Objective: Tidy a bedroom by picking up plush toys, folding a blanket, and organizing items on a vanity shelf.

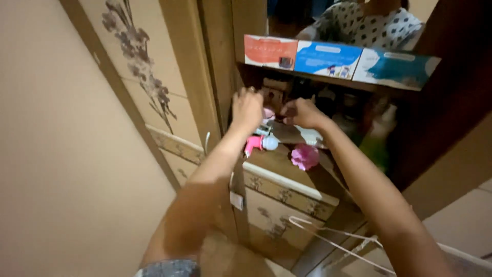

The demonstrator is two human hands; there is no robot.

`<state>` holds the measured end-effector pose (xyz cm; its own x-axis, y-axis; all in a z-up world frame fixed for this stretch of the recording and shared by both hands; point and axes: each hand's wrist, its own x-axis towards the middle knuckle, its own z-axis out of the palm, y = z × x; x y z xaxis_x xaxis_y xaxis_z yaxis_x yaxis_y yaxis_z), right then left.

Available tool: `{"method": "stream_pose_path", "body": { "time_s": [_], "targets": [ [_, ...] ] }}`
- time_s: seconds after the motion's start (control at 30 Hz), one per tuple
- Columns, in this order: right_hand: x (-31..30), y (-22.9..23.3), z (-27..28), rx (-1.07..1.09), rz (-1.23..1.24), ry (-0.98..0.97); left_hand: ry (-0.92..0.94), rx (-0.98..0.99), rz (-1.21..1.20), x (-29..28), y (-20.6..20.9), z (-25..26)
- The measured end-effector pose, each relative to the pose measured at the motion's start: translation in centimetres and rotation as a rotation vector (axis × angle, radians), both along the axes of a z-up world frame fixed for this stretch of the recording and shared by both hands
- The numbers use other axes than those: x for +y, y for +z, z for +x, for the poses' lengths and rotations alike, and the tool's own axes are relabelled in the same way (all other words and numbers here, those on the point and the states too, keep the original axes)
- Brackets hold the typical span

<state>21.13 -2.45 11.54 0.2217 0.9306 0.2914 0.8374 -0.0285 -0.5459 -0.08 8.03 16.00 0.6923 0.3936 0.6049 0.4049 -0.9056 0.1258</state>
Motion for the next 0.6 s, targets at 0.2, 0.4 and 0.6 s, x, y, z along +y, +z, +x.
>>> {"method": "stream_pose_path", "body": {
  "time_s": [0.2,0.4,0.6],
  "targets": [
    [-2.0,-2.7,-7.6,-0.267,-0.191,0.068,0.202,0.157,0.054,0.5,-1.3,-3.7],
    [-3.3,-4.8,-11.1,-0.27,0.044,-0.002,0.107,0.051,0.006,0.3,-1.6,-4.7],
    [-4.3,-2.0,-9.8,-0.216,0.138,-0.026,0.089,0.024,-0.003,0.3,-2.6,-4.8]
  ]
}}
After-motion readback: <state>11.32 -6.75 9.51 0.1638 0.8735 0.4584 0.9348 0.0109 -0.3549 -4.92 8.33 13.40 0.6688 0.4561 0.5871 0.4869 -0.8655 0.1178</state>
